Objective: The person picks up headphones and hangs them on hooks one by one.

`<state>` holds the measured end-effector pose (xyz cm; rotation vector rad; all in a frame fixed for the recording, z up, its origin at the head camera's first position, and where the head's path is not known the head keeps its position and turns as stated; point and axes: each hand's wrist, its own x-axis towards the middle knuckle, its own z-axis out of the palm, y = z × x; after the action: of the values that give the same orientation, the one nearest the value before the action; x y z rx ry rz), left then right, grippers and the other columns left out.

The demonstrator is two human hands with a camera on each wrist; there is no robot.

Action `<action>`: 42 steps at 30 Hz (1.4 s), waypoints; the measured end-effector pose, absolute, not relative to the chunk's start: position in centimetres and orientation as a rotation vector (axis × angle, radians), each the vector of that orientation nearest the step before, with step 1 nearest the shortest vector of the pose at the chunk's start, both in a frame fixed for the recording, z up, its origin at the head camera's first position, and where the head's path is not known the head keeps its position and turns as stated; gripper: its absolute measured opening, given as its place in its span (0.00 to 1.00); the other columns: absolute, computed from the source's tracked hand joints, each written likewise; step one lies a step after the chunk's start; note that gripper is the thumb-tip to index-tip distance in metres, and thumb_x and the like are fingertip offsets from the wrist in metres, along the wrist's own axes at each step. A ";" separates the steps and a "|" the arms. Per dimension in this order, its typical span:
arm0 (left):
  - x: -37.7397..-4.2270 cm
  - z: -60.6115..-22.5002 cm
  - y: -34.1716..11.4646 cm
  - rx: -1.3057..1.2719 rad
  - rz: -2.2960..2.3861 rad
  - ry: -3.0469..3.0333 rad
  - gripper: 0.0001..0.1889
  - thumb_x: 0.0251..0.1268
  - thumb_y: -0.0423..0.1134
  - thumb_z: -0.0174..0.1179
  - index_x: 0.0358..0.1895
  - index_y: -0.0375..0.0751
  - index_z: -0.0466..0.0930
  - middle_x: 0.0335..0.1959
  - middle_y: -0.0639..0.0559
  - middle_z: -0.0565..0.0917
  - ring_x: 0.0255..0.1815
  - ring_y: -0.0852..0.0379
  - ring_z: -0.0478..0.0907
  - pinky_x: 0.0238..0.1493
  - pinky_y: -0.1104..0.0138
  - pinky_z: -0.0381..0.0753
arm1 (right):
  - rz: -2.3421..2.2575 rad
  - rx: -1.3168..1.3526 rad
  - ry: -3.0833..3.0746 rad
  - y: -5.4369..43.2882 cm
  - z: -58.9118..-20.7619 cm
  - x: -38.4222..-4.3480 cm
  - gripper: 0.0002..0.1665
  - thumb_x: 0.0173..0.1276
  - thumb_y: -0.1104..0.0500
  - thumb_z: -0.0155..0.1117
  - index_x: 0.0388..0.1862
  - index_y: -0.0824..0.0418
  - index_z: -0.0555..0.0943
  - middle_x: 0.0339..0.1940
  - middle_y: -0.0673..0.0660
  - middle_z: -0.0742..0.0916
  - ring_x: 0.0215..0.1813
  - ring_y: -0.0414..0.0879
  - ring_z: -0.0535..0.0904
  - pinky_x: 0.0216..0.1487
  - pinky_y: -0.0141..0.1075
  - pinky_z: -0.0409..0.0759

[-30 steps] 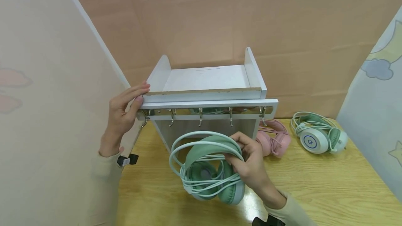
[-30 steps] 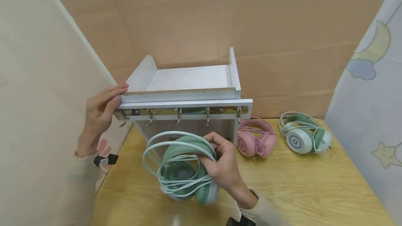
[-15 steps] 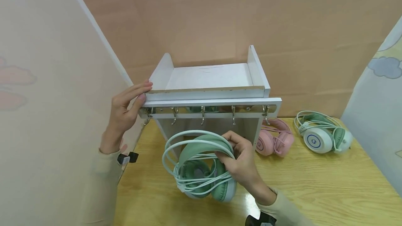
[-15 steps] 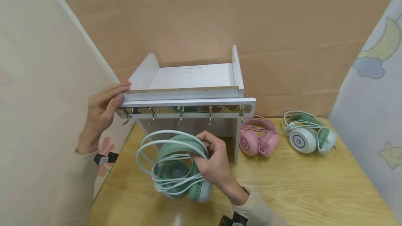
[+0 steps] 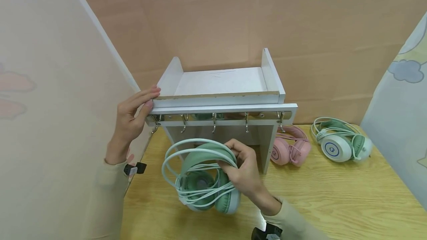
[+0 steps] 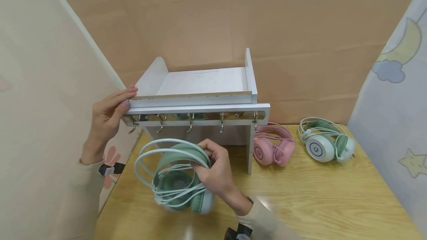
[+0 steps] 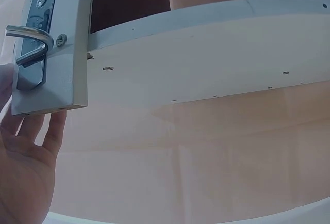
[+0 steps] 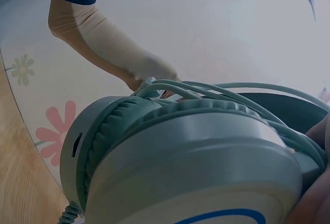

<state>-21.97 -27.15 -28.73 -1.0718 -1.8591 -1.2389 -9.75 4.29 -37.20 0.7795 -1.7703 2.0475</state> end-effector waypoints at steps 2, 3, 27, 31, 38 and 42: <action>-22.0 -28.7 -27.2 -1.070 -1.238 -1.861 0.14 0.71 0.17 0.55 0.54 0.20 0.86 0.58 0.34 0.89 0.71 0.40 0.82 0.76 0.58 0.78 | 2.043 0.773 -1.782 4.1 -37.1 -9.8 0.14 0.60 0.80 0.65 0.36 0.64 0.80 0.13 0.56 0.74 0.19 0.31 0.65 0.17 0.28 0.65; -22.0 -28.7 -27.2 -1.069 -1.238 -1.862 0.14 0.71 0.17 0.55 0.54 0.21 0.86 0.58 0.34 0.89 0.71 0.40 0.82 0.76 0.58 0.78 | 2.040 0.769 -1.789 4.0 -37.0 -9.8 0.14 0.61 0.80 0.66 0.36 0.64 0.80 0.13 0.56 0.74 0.19 0.31 0.65 0.17 0.28 0.65; -22.0 -28.6 -27.2 -1.071 -1.208 -1.895 0.16 0.71 0.16 0.55 0.56 0.22 0.86 0.59 0.30 0.87 0.72 0.39 0.80 0.77 0.58 0.76 | 1.996 0.758 -1.802 2.3 -36.0 -11.0 0.06 0.65 0.75 0.68 0.37 0.67 0.81 0.14 0.56 0.77 0.20 0.33 0.67 0.20 0.29 0.70; -22.0 -28.7 -27.3 -1.069 -1.214 -1.894 0.16 0.70 0.16 0.56 0.56 0.22 0.86 0.59 0.31 0.87 0.72 0.40 0.81 0.77 0.58 0.77 | 1.993 0.755 -1.804 1.9 -36.0 -11.0 0.07 0.65 0.75 0.68 0.36 0.66 0.81 0.13 0.55 0.76 0.19 0.33 0.65 0.20 0.29 0.69; -21.9 -28.8 -27.4 -1.071 -1.221 -1.888 0.16 0.70 0.16 0.55 0.55 0.22 0.86 0.59 0.32 0.88 0.72 0.42 0.81 0.78 0.57 0.76 | 2.023 0.768 -1.811 1.3 -36.1 -11.3 0.08 0.65 0.76 0.67 0.37 0.66 0.81 0.12 0.55 0.74 0.18 0.33 0.61 0.20 0.28 0.65; -22.0 -28.7 -27.2 -1.084 -1.222 -1.889 0.16 0.71 0.16 0.55 0.56 0.22 0.86 0.59 0.31 0.87 0.72 0.38 0.80 0.78 0.56 0.75 | 2.040 0.764 -1.808 1.1 -36.1 -11.4 0.06 0.66 0.74 0.67 0.37 0.67 0.81 0.12 0.55 0.75 0.17 0.33 0.60 0.19 0.28 0.64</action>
<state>-21.99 -27.24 -28.71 -1.0840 -1.8887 -1.2221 -11.36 1.08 -36.05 0.7644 -1.8084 2.0396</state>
